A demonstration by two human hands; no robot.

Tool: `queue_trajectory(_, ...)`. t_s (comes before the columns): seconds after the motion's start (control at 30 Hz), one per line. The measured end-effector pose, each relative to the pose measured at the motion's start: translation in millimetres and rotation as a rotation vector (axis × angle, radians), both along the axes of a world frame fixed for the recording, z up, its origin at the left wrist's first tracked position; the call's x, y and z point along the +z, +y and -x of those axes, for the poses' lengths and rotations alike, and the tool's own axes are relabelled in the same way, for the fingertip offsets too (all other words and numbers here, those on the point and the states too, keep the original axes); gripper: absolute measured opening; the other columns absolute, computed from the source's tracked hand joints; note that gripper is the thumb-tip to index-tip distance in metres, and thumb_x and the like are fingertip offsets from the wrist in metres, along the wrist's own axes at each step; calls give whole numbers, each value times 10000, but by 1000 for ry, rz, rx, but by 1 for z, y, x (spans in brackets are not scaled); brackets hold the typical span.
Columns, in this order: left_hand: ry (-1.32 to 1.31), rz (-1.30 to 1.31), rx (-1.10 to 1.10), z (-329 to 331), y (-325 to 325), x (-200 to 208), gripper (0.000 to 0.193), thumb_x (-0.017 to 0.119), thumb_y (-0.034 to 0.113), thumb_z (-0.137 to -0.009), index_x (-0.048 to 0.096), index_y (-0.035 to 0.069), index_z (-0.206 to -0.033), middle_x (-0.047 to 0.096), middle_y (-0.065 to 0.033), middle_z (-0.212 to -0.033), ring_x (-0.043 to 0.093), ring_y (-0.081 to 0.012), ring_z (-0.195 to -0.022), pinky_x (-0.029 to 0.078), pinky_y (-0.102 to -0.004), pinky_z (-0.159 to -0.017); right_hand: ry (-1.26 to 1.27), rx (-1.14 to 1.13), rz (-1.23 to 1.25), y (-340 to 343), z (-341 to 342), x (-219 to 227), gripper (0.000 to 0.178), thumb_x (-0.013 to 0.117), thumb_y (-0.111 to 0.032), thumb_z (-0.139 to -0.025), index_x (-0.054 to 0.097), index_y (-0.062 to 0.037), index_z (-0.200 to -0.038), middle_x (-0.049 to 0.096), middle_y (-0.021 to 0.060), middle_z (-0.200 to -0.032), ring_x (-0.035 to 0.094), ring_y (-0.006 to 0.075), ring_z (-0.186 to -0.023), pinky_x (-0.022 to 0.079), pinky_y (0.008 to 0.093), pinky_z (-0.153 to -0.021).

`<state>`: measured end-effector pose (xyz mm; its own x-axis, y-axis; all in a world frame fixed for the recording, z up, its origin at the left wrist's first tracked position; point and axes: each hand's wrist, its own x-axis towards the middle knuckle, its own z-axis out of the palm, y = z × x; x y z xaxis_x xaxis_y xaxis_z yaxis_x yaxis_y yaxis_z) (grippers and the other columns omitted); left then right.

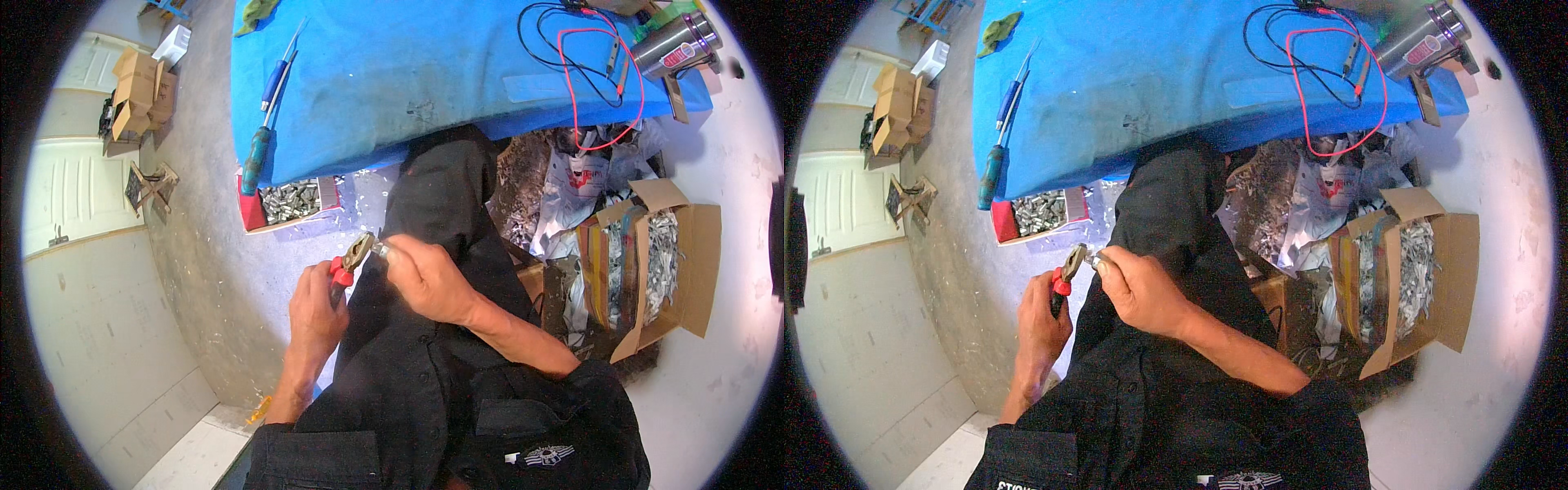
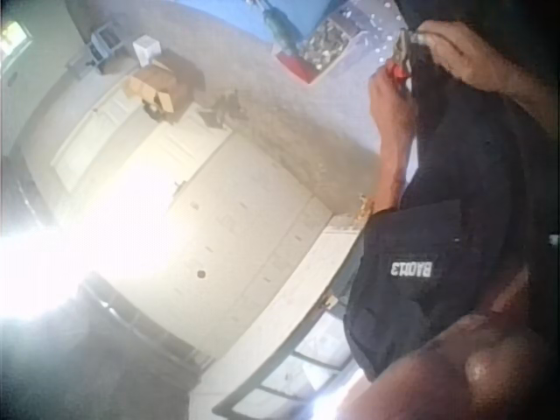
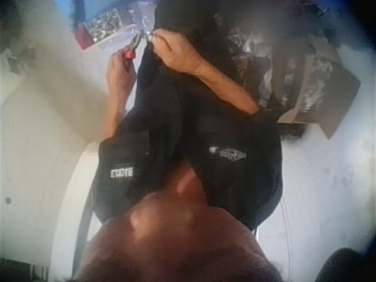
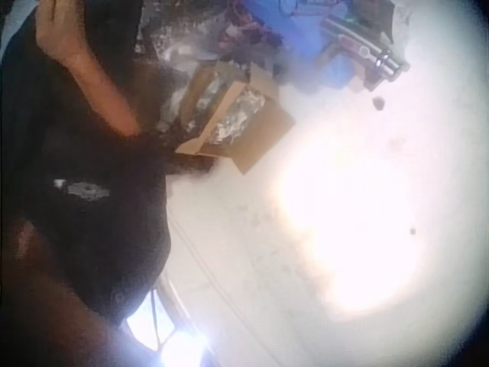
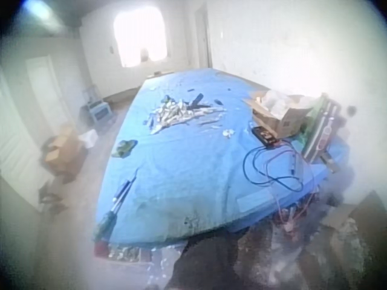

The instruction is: The person assembles small metal electronic components, using pliers to manipulate a small part, checking it with a multimeter, and organizing the pieces on a blue cloth-covered table.

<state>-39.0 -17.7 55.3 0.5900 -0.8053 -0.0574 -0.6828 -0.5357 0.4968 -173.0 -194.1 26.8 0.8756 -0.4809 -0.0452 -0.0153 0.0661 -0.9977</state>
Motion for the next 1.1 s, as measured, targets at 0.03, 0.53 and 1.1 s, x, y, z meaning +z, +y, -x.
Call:
queue_trajectory(0.03,18,9,9,2,0,-1,387,674,-67,-842,596,18,-1211,646,-218,-1029,656,-446,-947,538,-504,-792,21,2,11,0,0,4,199,531,-180,-1075,590,11,-1069,639,196,-763,673,332,-665,490,443,-604)
queue_trajectory(0.53,306,114,177,32,-5,-22,257,634,-11,-975,634,3,-1232,709,-188,-990,706,-292,-895,543,-381,-827,-22,-71,37,10,0,-10,276,527,-150,-1067,567,37,-1266,655,160,-774,677,287,-682,515,404,-626)
queue_trajectory(1.1,195,135,96,25,-7,-32,236,639,-6,-967,629,4,-1202,708,-192,-983,717,-337,-882,549,-388,-804,-4,303,-1170,-20,3,-21,299,550,-309,-1090,611,-23,-1149,522,-20,-710,471,67,-541,384,219,-471)
